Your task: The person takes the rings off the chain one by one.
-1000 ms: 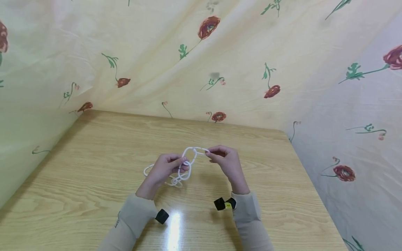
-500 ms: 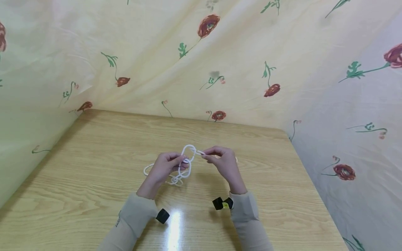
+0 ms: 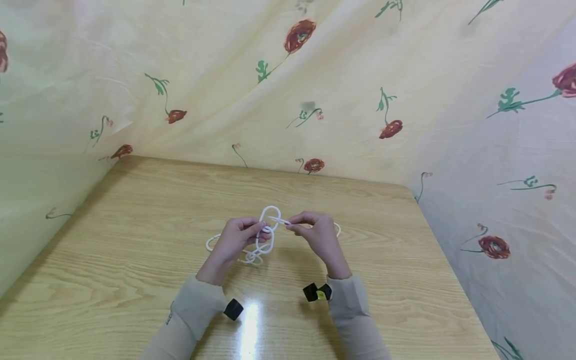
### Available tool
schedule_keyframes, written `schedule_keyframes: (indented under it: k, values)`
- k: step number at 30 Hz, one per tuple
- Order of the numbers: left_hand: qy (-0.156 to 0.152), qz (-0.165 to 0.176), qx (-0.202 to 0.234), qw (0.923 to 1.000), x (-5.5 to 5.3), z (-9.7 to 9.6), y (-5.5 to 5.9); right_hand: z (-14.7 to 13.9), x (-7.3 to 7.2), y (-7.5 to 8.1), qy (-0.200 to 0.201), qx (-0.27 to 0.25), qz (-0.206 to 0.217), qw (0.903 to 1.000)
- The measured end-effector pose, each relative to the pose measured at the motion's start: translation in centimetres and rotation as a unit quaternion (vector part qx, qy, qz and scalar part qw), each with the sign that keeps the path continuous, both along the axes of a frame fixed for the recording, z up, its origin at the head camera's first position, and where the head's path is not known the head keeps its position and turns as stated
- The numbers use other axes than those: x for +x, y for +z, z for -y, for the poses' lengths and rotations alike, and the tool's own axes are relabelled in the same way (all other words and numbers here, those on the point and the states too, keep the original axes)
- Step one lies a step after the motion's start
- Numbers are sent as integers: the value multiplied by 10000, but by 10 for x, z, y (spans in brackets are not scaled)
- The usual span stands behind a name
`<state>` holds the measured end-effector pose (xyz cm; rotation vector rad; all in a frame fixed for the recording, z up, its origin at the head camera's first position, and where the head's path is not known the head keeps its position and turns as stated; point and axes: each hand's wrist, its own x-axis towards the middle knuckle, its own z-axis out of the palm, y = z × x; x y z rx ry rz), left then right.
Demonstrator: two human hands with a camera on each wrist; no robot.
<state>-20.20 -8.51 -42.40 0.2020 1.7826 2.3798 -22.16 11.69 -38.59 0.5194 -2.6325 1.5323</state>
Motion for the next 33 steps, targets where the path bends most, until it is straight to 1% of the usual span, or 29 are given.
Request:
schedule_keyframes:
  k: [5,13,21,26,29,33]
  values:
    - [-18,4,22,10000,0,0,1,1,0,-1,-38,140,-42,9999]
    - [141,95,-138,9998,-2,-2,0,2,-1,-2,-9,262,-45,9996]
    - [181,91,-204,9996,-3,-1,-1,2,-1,-3,-21,357,-6,9994]
    - [147,39,-192,9997,-2,-1,-1,2,-2,-3,9,332,68,9994]
    - [154,64,-172,9997,-2,-1,-1,2,-2,-3,37,285,108,9995]
    - [137,39,-233,9996,-2,-1,-1,3,-1,-3,51,215,202,9996]
